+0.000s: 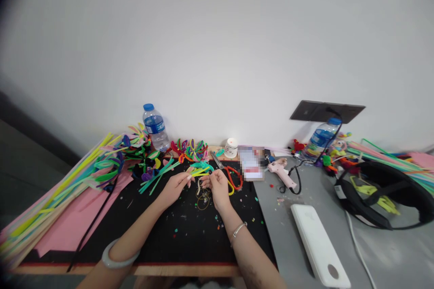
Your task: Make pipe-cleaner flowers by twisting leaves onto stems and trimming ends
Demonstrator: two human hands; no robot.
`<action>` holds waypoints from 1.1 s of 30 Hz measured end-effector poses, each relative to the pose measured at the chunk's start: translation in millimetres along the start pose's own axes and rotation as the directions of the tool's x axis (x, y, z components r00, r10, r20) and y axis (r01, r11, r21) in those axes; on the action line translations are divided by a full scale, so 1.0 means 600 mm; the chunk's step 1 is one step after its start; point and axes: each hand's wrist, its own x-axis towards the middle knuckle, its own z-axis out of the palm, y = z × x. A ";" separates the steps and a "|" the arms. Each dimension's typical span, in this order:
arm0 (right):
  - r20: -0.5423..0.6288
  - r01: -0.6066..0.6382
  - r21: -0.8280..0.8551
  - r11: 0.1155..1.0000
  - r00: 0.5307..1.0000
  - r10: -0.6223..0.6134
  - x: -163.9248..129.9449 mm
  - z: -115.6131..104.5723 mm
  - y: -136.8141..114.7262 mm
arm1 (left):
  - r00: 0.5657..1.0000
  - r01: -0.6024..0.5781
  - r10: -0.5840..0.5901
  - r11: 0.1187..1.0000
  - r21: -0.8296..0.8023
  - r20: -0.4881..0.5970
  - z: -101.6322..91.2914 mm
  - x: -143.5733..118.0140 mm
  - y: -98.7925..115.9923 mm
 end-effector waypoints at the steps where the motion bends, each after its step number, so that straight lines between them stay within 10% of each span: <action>1: 0.005 0.016 -0.033 0.999 1.000 -0.016 0.000 0.000 0.001 | 1.000 0.002 -0.002 1.000 0.004 -0.007 0.000 0.000 -0.001; 14: 0.100 0.274 -0.543 0.793 0.959 -0.264 -0.022 0.002 0.007 | 0.994 0.100 -0.103 0.991 -0.088 -0.029 -0.011 0.000 -0.006; 23: 0.429 0.575 -0.670 0.470 0.816 -0.387 -0.027 0.006 -0.009 | 0.873 0.372 -0.165 0.835 -0.406 0.459 -0.042 -0.006 -0.022; 33: 0.336 0.334 -0.673 0.661 0.933 -0.129 -0.026 0.006 0.004 | 0.771 0.502 -0.129 0.725 -0.471 0.623 -0.042 -0.009 -0.014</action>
